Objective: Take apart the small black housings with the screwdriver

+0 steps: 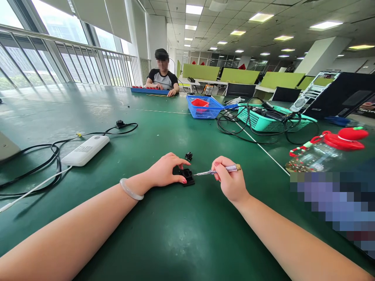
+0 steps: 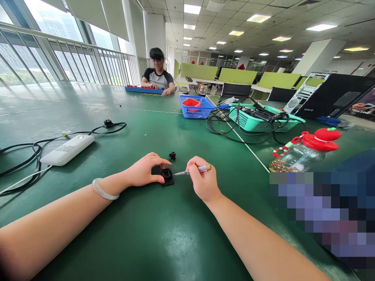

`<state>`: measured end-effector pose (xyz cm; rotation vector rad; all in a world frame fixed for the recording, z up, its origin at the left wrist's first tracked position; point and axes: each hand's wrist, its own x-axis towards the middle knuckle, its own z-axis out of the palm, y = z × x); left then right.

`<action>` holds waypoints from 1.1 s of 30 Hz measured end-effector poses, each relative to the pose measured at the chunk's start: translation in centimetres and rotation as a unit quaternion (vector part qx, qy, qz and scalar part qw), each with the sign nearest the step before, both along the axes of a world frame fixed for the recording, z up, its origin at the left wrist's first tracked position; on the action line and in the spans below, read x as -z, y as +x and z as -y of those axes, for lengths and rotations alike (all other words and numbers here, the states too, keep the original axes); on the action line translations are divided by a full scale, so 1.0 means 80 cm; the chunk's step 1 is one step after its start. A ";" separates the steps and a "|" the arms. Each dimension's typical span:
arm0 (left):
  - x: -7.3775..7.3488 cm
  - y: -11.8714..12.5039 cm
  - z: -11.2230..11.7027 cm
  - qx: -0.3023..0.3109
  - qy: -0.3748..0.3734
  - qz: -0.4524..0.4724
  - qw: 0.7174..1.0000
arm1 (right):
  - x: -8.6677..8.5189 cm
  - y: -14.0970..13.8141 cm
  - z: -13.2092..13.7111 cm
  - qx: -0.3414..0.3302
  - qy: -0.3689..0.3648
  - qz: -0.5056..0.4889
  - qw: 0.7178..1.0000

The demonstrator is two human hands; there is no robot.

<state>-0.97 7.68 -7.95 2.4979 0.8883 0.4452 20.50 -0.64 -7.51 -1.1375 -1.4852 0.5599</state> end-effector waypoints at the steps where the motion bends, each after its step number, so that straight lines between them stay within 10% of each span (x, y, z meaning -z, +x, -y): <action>1: 0.000 0.000 0.000 0.003 0.006 -0.001 1.000 | -0.001 -0.001 0.001 -0.004 0.006 0.017 1.000; 14: 0.001 0.002 0.003 0.014 0.024 -0.005 1.000 | -0.006 -0.009 0.009 -0.035 0.007 0.234 0.972; 24: 0.004 0.001 -0.002 -0.013 0.039 -0.015 0.999 | 0.000 -0.004 0.004 -0.006 -0.019 0.065 0.998; 33: 0.001 0.005 0.003 -0.030 0.074 -0.027 0.996 | -0.009 -0.021 0.018 -0.037 0.149 0.343 0.927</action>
